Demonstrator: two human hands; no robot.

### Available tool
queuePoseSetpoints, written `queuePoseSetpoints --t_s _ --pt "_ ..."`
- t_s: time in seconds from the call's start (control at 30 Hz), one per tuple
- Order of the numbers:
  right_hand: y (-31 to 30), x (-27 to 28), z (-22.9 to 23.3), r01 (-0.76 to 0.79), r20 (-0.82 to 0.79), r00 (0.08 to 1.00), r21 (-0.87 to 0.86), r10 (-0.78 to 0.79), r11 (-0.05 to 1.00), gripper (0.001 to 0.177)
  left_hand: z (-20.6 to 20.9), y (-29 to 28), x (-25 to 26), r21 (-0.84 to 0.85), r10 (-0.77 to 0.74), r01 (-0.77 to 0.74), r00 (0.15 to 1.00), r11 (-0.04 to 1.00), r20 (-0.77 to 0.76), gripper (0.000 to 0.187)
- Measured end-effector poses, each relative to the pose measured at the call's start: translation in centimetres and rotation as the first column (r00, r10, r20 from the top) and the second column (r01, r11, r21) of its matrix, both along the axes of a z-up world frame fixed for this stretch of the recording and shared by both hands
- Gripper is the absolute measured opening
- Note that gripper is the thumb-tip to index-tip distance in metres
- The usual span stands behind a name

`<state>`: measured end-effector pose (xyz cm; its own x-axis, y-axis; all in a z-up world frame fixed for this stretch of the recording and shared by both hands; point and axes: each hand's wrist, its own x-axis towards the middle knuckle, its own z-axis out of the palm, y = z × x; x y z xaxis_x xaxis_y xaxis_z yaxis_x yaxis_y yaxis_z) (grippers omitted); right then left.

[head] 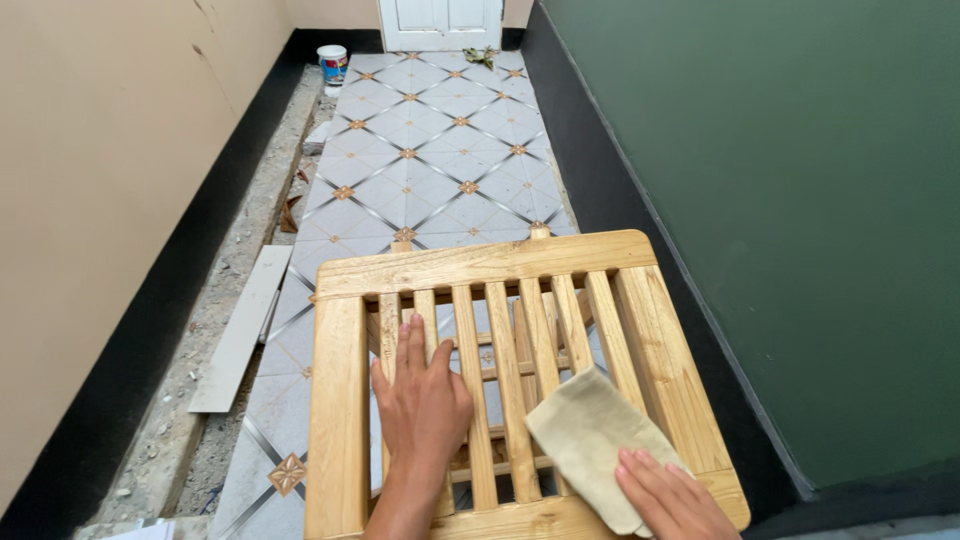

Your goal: The person sands the top surface of a wooden slatted stool using a sanding block. They systematically rub the block across the slats and frame to smooth the wood.

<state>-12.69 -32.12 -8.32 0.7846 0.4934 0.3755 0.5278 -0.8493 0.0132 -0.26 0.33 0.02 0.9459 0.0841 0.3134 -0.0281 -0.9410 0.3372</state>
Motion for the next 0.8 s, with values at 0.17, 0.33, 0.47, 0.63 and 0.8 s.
queuePoseSetpoints --t_s 0.17,0.33,0.47,0.63,0.8 --pt "-1.5 0.6 0.0 -0.058 -0.066 0.996 0.053 0.062 0.997 0.076 -0.3 -0.1 0.4 0.027 0.001 -0.001 1.0 1.0 0.005 0.046" --pt "1.0 3.8 4.5 -0.215 0.032 0.976 0.046 0.214 0.976 0.097 0.3 -0.1 0.1 -0.011 0.003 -0.003 1.0 1.0 0.004 0.045" --pt "3.7 4.4 7.2 -0.106 -0.185 0.976 0.039 0.112 0.994 0.089 0.1 -0.1 0.3 -0.009 0.0 0.0 1.0 1.0 -0.015 0.046" --pt "6.7 6.2 8.3 -0.01 -0.192 0.981 0.116 0.033 0.993 0.083 -0.1 -0.1 0.3 0.013 0.009 -0.009 1.0 1.0 0.001 0.047" --pt "8.2 9.5 9.3 0.143 -0.161 0.977 0.02 -0.138 0.989 0.085 0.0 -0.2 0.2 0.022 0.009 -0.009 1.0 1.0 0.013 0.046"
